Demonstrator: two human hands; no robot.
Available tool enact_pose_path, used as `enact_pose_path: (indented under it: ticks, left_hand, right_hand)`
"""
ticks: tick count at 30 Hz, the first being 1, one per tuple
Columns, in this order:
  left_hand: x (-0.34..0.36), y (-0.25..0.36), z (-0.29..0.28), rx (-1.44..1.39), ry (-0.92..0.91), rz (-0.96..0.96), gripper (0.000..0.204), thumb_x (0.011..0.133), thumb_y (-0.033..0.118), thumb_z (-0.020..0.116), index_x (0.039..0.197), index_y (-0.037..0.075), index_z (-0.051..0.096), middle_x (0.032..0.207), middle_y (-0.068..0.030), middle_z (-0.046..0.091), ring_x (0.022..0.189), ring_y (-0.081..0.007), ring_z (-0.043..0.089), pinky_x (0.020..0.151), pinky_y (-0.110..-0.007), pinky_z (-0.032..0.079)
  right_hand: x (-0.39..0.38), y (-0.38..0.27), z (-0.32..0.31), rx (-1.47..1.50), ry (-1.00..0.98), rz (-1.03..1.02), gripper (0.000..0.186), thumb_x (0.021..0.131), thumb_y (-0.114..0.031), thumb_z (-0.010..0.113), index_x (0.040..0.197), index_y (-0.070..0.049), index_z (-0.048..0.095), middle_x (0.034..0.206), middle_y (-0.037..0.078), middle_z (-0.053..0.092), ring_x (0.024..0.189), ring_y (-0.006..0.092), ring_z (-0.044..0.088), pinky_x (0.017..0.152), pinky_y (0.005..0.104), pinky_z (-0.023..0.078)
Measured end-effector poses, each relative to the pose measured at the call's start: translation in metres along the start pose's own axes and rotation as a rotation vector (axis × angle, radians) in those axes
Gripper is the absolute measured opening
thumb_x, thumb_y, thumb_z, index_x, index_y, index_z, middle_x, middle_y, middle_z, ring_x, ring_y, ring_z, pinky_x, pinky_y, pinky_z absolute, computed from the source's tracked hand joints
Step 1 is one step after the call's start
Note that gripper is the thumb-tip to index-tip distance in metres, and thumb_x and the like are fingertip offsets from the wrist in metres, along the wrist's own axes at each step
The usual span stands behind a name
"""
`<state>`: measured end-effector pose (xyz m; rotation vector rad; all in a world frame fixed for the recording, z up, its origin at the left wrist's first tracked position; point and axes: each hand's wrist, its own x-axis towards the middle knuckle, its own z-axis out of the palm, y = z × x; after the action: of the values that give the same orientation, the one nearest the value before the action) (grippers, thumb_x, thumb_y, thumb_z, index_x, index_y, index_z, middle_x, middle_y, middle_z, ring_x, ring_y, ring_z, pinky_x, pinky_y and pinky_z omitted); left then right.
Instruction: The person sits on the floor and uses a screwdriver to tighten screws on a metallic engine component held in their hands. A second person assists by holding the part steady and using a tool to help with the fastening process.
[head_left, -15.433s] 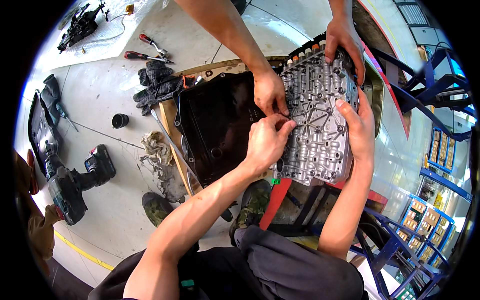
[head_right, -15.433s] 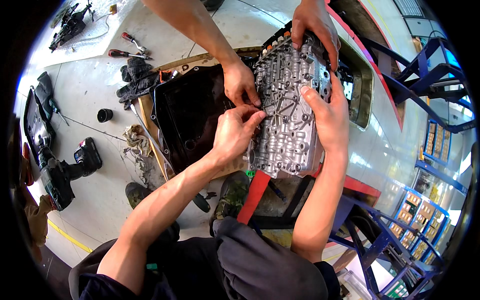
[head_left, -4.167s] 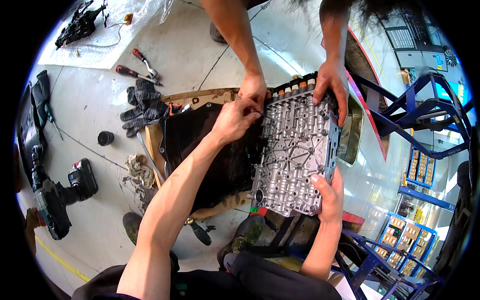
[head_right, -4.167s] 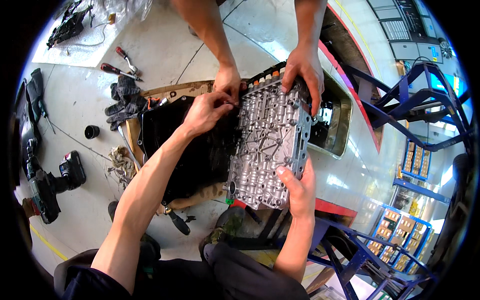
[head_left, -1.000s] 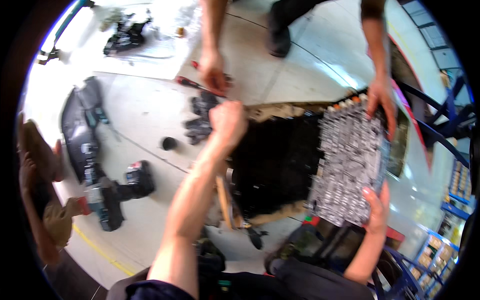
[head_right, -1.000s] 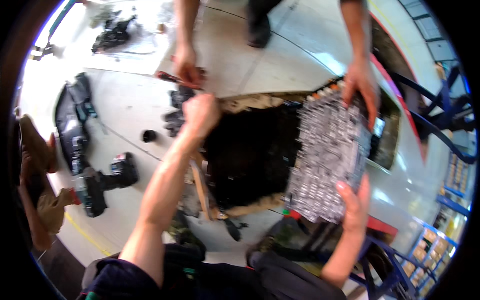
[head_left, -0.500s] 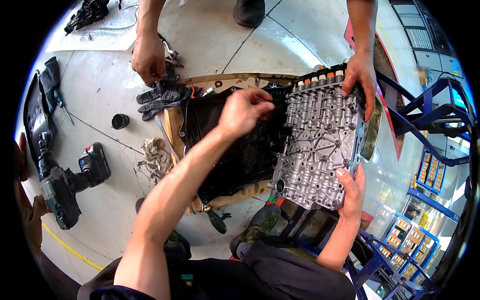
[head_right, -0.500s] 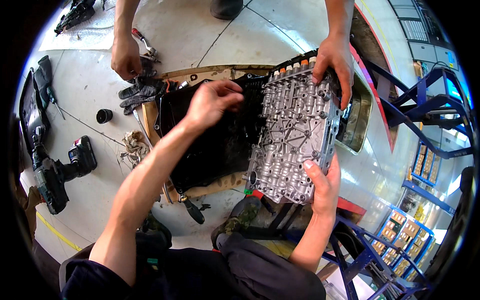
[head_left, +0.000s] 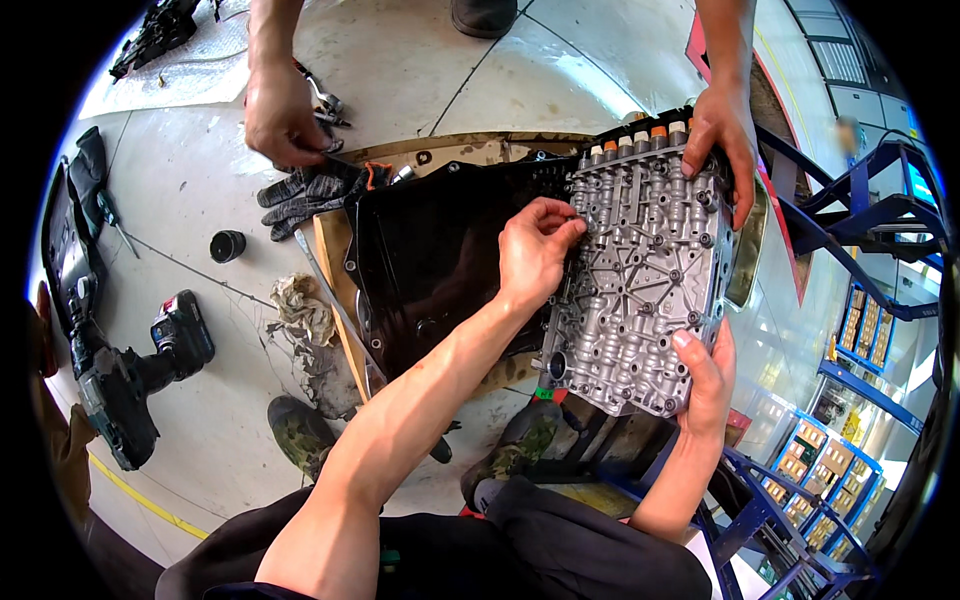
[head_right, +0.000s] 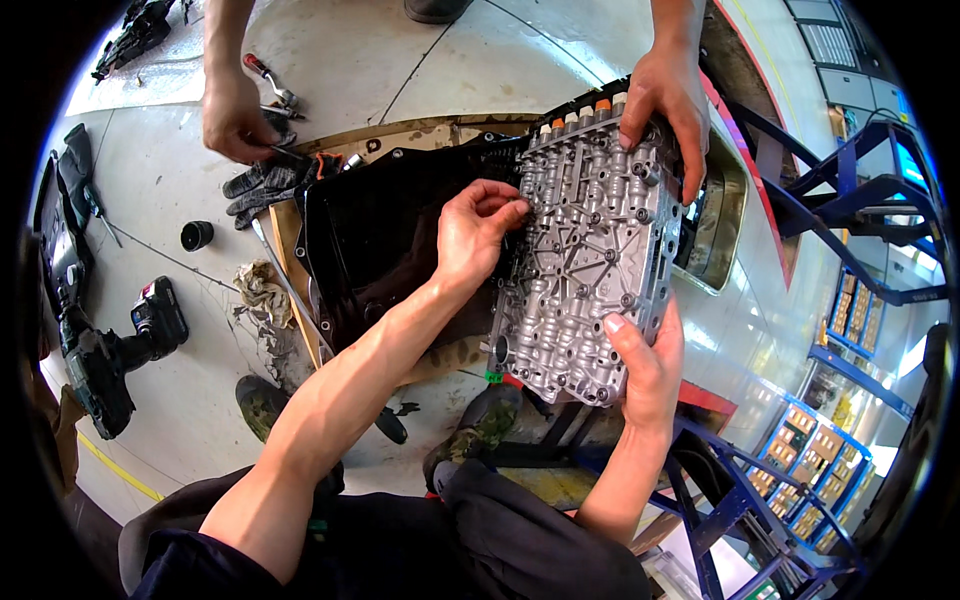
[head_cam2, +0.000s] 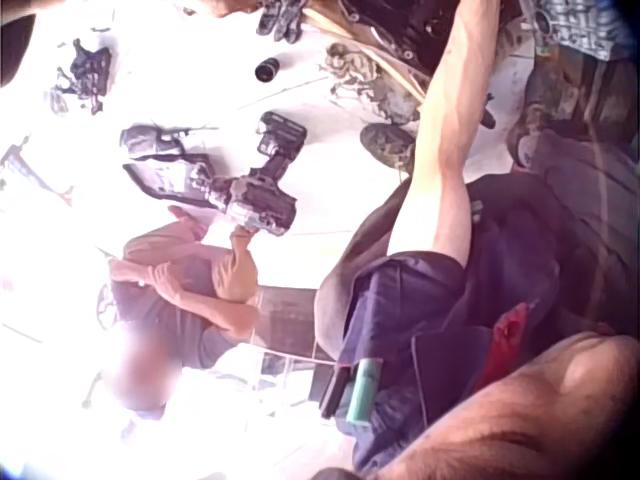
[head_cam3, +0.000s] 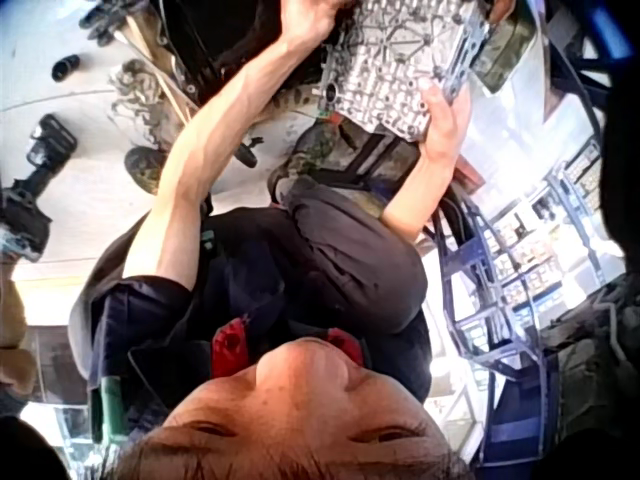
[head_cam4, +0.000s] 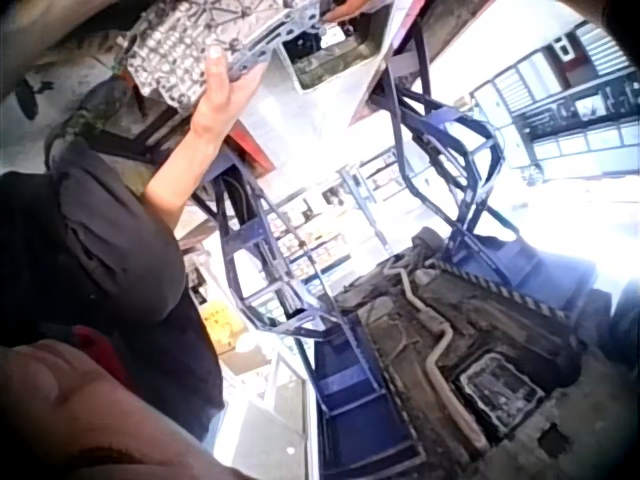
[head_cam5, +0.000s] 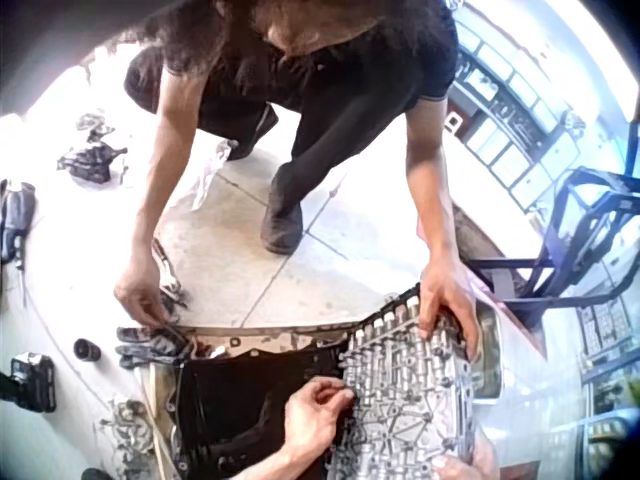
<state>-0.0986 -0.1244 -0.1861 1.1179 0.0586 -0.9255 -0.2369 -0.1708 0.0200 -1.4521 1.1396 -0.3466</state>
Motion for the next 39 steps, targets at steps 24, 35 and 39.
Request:
enact_pose_path:
  ticks: [24, 35, 39]
  left_hand:
    - [-0.014, 0.012, -0.013, 0.525, -0.131, 0.158, 0.024, 0.092, 0.012, 0.076, 0.114, 0.004, 0.079, 0.094, -0.0123, 0.077, 0.082, -0.0199, 0.073, 0.078, -0.034, 0.057]
    - [0.006, 0.043, -0.02, 1.057, -0.423, 0.606, 0.021, 0.09, 0.018, 0.072, 0.105, 0.004, 0.073, 0.096, -0.0148, 0.071, 0.084, -0.0365, 0.07, 0.077, -0.045, 0.057]
    - [0.007, 0.045, -0.006, 0.989, -0.446, 0.486, 0.02, 0.09, 0.014, 0.072, 0.105, 0.0, 0.072, 0.097, -0.0184, 0.071, 0.089, -0.0373, 0.072, 0.08, -0.043, 0.057]
  right_hand:
    - [0.001, 0.001, 0.0, 0.014, -0.019, -0.035, 0.058, 0.089, -0.018, 0.074, 0.14, 0.002, 0.056, 0.12, 0.007, 0.068, 0.104, 0.0129, 0.063, 0.097, 0.0302, 0.049]
    - [0.001, 0.002, 0.002, 0.065, -0.043, -0.027, 0.063, 0.089, -0.017, 0.075, 0.144, 0.002, 0.052, 0.121, 0.006, 0.067, 0.104, 0.0121, 0.062, 0.096, 0.03, 0.05]
    - [0.001, 0.002, -0.017, 0.221, -0.102, -0.033, 0.074, 0.098, -0.031, 0.075, 0.155, 0.003, 0.044, 0.13, 0.008, 0.064, 0.117, 0.0144, 0.059, 0.106, 0.0318, 0.046]
